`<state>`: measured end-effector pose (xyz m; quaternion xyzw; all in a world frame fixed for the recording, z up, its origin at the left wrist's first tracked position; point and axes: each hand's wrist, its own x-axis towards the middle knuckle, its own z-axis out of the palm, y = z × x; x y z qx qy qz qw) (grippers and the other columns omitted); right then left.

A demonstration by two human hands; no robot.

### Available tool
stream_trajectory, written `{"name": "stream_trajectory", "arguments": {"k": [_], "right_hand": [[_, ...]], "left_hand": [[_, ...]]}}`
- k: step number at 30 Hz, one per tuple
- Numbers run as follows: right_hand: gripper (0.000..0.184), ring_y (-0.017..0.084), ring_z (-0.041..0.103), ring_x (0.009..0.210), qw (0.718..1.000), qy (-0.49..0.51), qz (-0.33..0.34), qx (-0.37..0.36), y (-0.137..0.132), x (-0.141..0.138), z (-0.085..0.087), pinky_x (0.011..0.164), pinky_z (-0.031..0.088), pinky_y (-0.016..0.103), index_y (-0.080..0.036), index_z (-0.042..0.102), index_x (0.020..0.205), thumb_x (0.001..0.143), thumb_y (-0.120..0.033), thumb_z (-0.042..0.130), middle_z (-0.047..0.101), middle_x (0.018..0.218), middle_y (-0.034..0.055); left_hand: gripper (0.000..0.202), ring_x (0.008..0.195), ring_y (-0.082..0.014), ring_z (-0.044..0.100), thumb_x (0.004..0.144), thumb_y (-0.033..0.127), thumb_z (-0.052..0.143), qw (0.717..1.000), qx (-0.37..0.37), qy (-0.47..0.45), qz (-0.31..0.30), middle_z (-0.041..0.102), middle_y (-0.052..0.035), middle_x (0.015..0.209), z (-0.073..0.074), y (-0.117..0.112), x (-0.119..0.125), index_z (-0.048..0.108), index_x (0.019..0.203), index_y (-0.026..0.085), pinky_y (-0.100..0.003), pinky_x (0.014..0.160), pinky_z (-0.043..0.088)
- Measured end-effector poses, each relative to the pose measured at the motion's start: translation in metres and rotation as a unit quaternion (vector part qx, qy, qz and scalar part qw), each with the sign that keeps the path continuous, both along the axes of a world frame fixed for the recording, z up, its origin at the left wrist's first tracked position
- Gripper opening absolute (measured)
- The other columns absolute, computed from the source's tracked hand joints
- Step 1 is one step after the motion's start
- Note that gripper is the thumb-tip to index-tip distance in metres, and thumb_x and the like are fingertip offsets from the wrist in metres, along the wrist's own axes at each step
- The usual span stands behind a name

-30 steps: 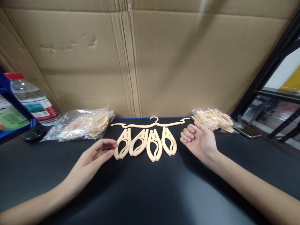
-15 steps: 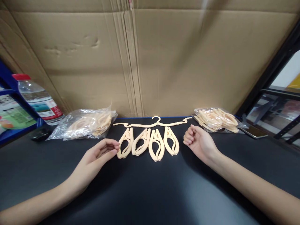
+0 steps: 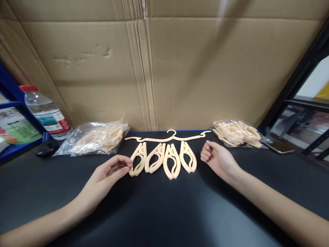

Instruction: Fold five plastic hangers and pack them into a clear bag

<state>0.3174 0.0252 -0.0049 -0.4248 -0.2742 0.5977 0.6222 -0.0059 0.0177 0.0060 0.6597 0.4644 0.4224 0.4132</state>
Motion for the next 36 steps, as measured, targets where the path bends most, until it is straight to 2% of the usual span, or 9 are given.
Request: {"name": "stream_trajectory", "arguments": {"k": [9,19,22,26,29,32,33,34,36], "right_hand": [[0.030,0.011,0.027,0.050,1.000,-0.002,0.004,-0.007,0.002,0.000,-0.001,0.045,0.033,0.022,-0.019,0.044,0.055,0.082,-0.026,0.054,0.031,0.053,-0.0028],[0.026,0.010,0.035,0.052,0.999,-0.027,0.038,0.014,0.004,0.004,-0.005,0.048,0.039,0.022,-0.019,0.049,0.057,0.076,-0.027,0.065,0.039,0.054,-0.0025],[0.023,0.011,0.044,0.054,0.995,-0.078,0.063,0.023,0.006,0.004,-0.003,0.052,0.043,0.024,-0.019,0.053,0.059,0.074,-0.027,0.069,0.047,0.057,-0.0014],[0.012,0.013,0.054,0.064,0.979,-0.190,0.076,0.024,0.017,0.006,-0.001,0.058,0.047,0.025,-0.017,0.066,0.082,0.073,-0.026,0.067,0.059,0.068,0.0019],[0.018,0.016,0.061,0.073,0.934,-0.346,0.071,0.062,0.036,0.014,-0.002,0.065,0.052,0.029,-0.017,0.068,0.090,0.077,-0.027,0.060,0.066,0.082,0.0062],[0.020,0.021,0.064,0.080,0.798,-0.576,0.047,0.169,0.060,0.026,-0.006,0.075,0.053,0.036,-0.018,0.068,0.092,0.080,-0.027,0.054,0.070,0.090,0.0089],[0.020,0.022,0.065,0.083,0.765,-0.614,0.037,0.191,0.067,0.029,-0.007,0.079,0.052,0.039,-0.018,0.069,0.092,0.079,-0.025,0.054,0.070,0.093,0.0096],[0.021,0.024,0.064,0.086,0.740,-0.639,0.029,0.209,0.074,0.033,-0.009,0.083,0.051,0.041,-0.019,0.069,0.092,0.078,-0.024,0.055,0.070,0.095,0.0100],[0.021,0.027,0.063,0.094,0.719,-0.656,0.024,0.229,0.083,0.038,-0.011,0.091,0.047,0.045,-0.020,0.070,0.092,0.075,-0.020,0.057,0.069,0.099,0.0099]], "left_hand": [[0.015,0.077,-0.0169,0.059,0.081,0.031,0.057,1.000,0.012,0.001,-0.015,0.061,-0.0019,0.084,-0.005,0.002,-0.002,0.058,0.086,0.017,-0.030,0.077,0.045],[0.016,0.080,-0.0182,0.058,0.080,0.032,0.058,1.000,0.017,0.005,-0.013,0.061,-0.0027,0.085,-0.004,0.001,-0.004,0.059,0.086,0.017,-0.031,0.078,0.044],[0.016,0.078,-0.0177,0.058,0.079,0.032,0.057,1.000,0.017,0.002,-0.014,0.061,-0.0023,0.084,-0.004,0.002,-0.003,0.059,0.085,0.017,-0.031,0.077,0.045],[0.018,0.076,-0.0175,0.058,0.077,0.032,0.058,1.000,0.012,-0.003,-0.010,0.061,-0.0028,0.084,-0.004,0.002,-0.002,0.059,0.086,0.017,-0.030,0.075,0.045],[0.019,0.075,-0.0174,0.058,0.076,0.033,0.059,1.000,0.010,-0.006,-0.006,0.060,-0.0030,0.084,-0.003,0.001,-0.001,0.059,0.085,0.016,-0.030,0.074,0.046],[0.019,0.075,-0.0175,0.058,0.076,0.033,0.059,1.000,0.008,-0.010,-0.007,0.060,-0.0027,0.083,-0.002,0.000,-0.001,0.058,0.085,0.017,-0.030,0.074,0.046],[0.018,0.074,-0.0175,0.059,0.076,0.033,0.059,1.000,0.009,-0.010,-0.007,0.060,-0.0026,0.082,-0.002,0.000,-0.001,0.058,0.085,0.017,-0.030,0.074,0.046],[0.018,0.074,-0.0176,0.059,0.076,0.033,0.059,1.000,0.010,-0.009,-0.006,0.060,-0.0025,0.082,-0.002,0.000,-0.001,0.058,0.084,0.017,-0.030,0.074,0.046],[0.017,0.074,-0.0179,0.059,0.076,0.032,0.058,1.000,0.014,-0.005,-0.004,0.060,-0.0025,0.081,0.000,-0.001,-0.001,0.058,0.083,0.017,-0.030,0.074,0.046]]}}
